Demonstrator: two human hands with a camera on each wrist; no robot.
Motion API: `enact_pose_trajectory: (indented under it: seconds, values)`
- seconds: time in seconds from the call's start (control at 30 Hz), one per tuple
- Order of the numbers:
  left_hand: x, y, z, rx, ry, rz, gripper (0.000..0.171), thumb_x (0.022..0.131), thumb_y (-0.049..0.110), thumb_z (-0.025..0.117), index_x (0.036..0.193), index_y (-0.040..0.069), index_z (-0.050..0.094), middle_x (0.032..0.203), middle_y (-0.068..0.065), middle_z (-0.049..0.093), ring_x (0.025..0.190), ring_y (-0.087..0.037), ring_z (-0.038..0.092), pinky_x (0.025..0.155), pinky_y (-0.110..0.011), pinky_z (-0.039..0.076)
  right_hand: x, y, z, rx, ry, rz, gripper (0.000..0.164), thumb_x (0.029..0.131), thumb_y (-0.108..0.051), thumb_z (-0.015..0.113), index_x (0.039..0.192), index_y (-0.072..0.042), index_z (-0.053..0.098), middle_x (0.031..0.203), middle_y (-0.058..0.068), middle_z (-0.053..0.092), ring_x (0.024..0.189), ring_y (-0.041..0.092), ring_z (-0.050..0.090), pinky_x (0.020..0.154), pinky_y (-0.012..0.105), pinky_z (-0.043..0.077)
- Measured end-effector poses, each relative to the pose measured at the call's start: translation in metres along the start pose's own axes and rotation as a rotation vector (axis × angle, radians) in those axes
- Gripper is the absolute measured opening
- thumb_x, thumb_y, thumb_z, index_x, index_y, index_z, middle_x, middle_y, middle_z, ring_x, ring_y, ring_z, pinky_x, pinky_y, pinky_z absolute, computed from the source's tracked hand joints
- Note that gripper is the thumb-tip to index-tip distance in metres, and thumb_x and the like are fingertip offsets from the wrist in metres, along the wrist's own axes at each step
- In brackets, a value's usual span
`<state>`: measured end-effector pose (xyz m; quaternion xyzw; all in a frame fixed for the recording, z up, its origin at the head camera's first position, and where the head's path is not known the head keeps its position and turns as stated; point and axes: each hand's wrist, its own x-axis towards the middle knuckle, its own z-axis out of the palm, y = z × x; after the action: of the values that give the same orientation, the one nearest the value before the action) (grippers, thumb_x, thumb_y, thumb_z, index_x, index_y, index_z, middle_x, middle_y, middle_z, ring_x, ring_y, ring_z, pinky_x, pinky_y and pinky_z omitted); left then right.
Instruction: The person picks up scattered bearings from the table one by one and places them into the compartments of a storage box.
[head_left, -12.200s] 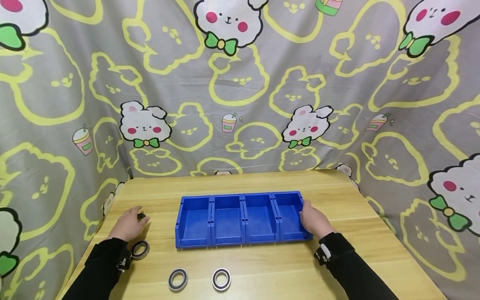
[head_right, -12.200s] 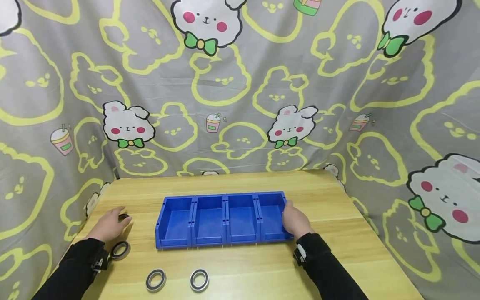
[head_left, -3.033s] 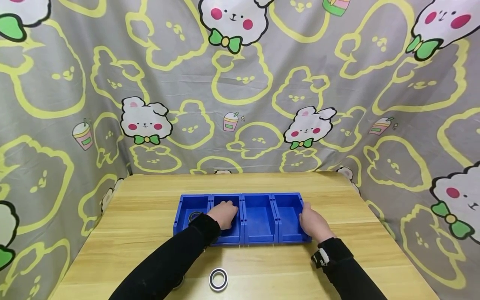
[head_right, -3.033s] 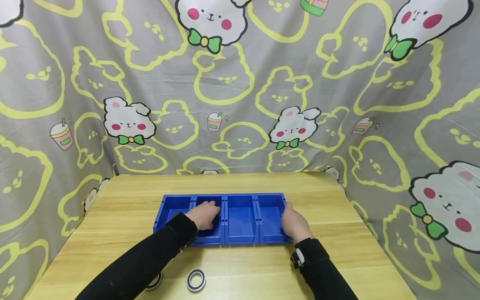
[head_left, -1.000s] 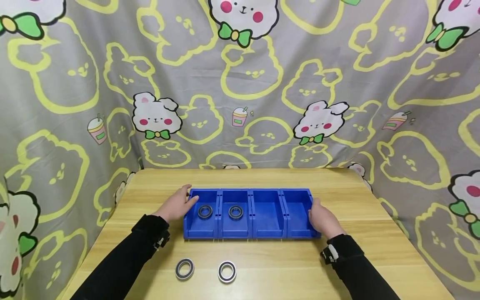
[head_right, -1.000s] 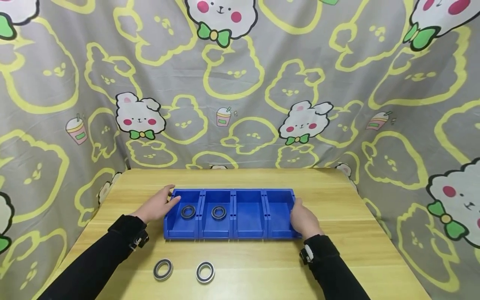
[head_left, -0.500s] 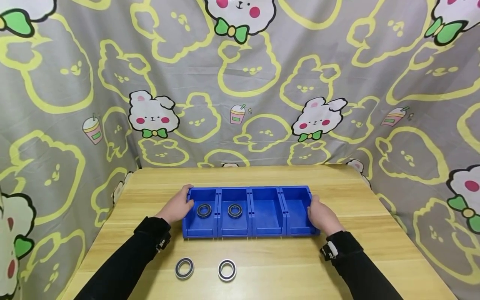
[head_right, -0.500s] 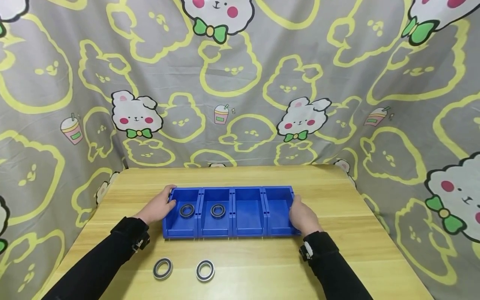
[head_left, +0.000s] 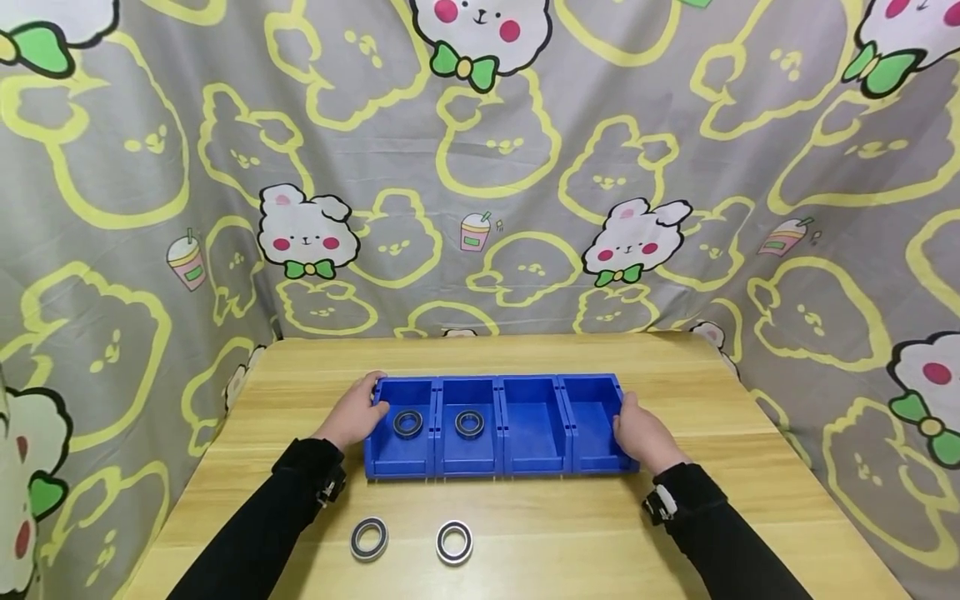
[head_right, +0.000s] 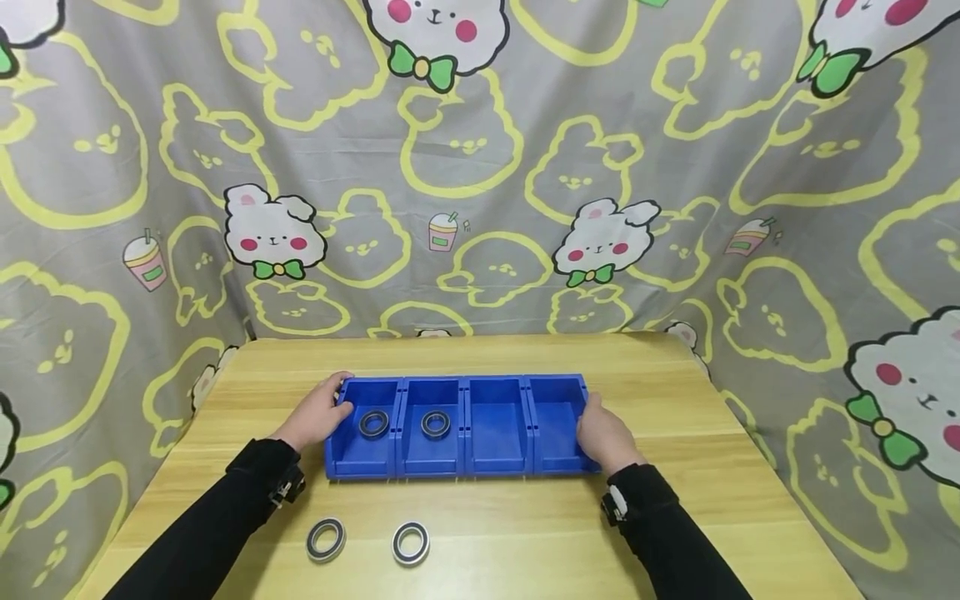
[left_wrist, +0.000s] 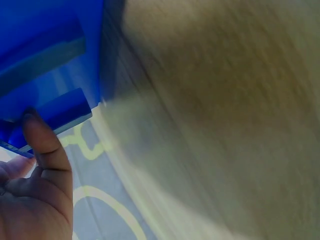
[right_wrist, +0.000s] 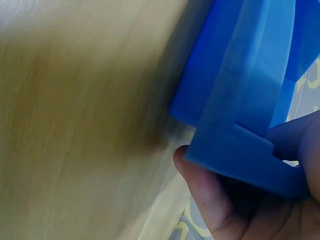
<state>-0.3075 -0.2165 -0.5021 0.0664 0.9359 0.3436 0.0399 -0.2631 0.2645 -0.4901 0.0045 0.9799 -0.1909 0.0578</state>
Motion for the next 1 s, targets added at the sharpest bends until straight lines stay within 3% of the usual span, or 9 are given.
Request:
enact_pose_trajectory:
  seconds: [0.1, 0.37, 0.47, 0.53, 0.63, 0.7, 0.83, 0.93, 1.0]
  values:
    - [0.003, 0.001, 0.001, 0.011, 0.022, 0.011, 0.059, 0.098, 0.018, 0.055, 0.152, 0.006, 0.036, 0.139, -0.022, 0.048, 0.107, -0.032, 0.056, 0.092, -0.048, 0.05, 0.001, 0.001, -0.001, 0.021, -0.01, 0.013, 0.043, 0.104, -0.01, 0.041, 0.132, 0.019, 0.024, 0.093, 0.033, 0.06, 0.073, 0.029, 0.061, 0.061, 0.044, 0.052]
    - [0.005, 0.006, 0.003, 0.032, 0.027, -0.004, 0.06, 0.097, 0.017, 0.058, 0.152, 0.006, 0.037, 0.132, -0.022, 0.05, 0.098, -0.029, 0.055, 0.081, -0.039, 0.047, -0.001, 0.004, -0.004, 0.033, 0.003, 0.024, 0.057, 0.105, -0.024, 0.047, 0.134, 0.022, 0.03, 0.124, 0.044, 0.052, 0.104, 0.045, 0.062, 0.085, 0.057, 0.052]
    - [0.003, 0.006, 0.004, 0.03, 0.017, -0.014, 0.06, 0.097, 0.016, 0.058, 0.152, 0.006, 0.037, 0.134, -0.024, 0.049, 0.093, -0.028, 0.056, 0.076, -0.037, 0.046, -0.009, 0.001, -0.01, 0.01, 0.084, 0.031, 0.062, 0.105, -0.036, 0.047, 0.133, 0.019, 0.04, 0.125, 0.04, 0.053, 0.11, 0.051, 0.058, 0.086, 0.061, 0.05]
    - [0.002, 0.005, 0.005, 0.024, 0.01, -0.018, 0.06, 0.097, 0.016, 0.058, 0.152, 0.006, 0.037, 0.133, -0.024, 0.049, 0.09, -0.028, 0.057, 0.073, -0.036, 0.046, -0.016, -0.007, -0.016, -0.006, 0.204, 0.001, 0.059, 0.104, -0.037, 0.049, 0.131, 0.016, 0.047, 0.123, 0.038, 0.055, 0.11, 0.052, 0.056, 0.084, 0.063, 0.049]
    - [0.003, 0.004, 0.004, 0.013, 0.021, -0.012, 0.059, 0.096, 0.015, 0.059, 0.151, 0.005, 0.039, 0.13, -0.023, 0.05, 0.086, -0.027, 0.056, 0.071, -0.035, 0.046, -0.03, -0.032, -0.025, -0.024, 0.38, -0.14, 0.043, 0.101, -0.027, 0.056, 0.123, 0.01, 0.057, 0.117, 0.032, 0.06, 0.107, 0.05, 0.057, 0.083, 0.062, 0.049]
    - [0.003, 0.004, 0.003, -0.001, 0.026, -0.012, 0.057, 0.096, 0.015, 0.058, 0.15, 0.005, 0.04, 0.128, -0.023, 0.05, 0.082, -0.026, 0.056, 0.068, -0.035, 0.046, -0.041, -0.057, -0.024, -0.03, 0.414, -0.293, 0.032, 0.098, -0.021, 0.062, 0.117, 0.005, 0.062, 0.109, 0.024, 0.064, 0.101, 0.042, 0.061, 0.082, 0.057, 0.051]
    - [0.003, 0.004, -0.001, -0.008, 0.034, -0.021, 0.055, 0.096, 0.015, 0.058, 0.148, 0.007, 0.041, 0.124, -0.022, 0.05, 0.078, -0.026, 0.054, 0.066, -0.034, 0.046, -0.068, -0.111, -0.004, -0.074, 0.193, -0.62, 0.026, 0.095, -0.021, 0.069, 0.116, -0.006, 0.066, 0.107, 0.007, 0.069, 0.096, 0.024, 0.066, 0.083, 0.043, 0.056]
    - [0.003, 0.005, -0.001, 0.007, 0.032, -0.029, 0.055, 0.096, 0.016, 0.059, 0.148, 0.007, 0.041, 0.124, -0.021, 0.051, 0.082, -0.025, 0.053, 0.068, -0.034, 0.046, -0.086, -0.139, 0.023, -0.151, -0.004, -0.806, 0.032, 0.093, -0.029, 0.071, 0.12, -0.012, 0.066, 0.112, -0.001, 0.067, 0.1, 0.015, 0.063, 0.086, 0.033, 0.055]
    - [0.003, 0.004, -0.001, 0.014, 0.024, -0.025, 0.056, 0.096, 0.016, 0.059, 0.149, 0.007, 0.04, 0.125, -0.022, 0.051, 0.081, -0.025, 0.054, 0.068, -0.034, 0.046, -0.093, -0.153, 0.041, -0.218, -0.063, -0.903, 0.037, 0.091, -0.034, 0.072, 0.123, -0.015, 0.066, 0.114, -0.003, 0.066, 0.103, 0.014, 0.061, 0.088, 0.03, 0.054]
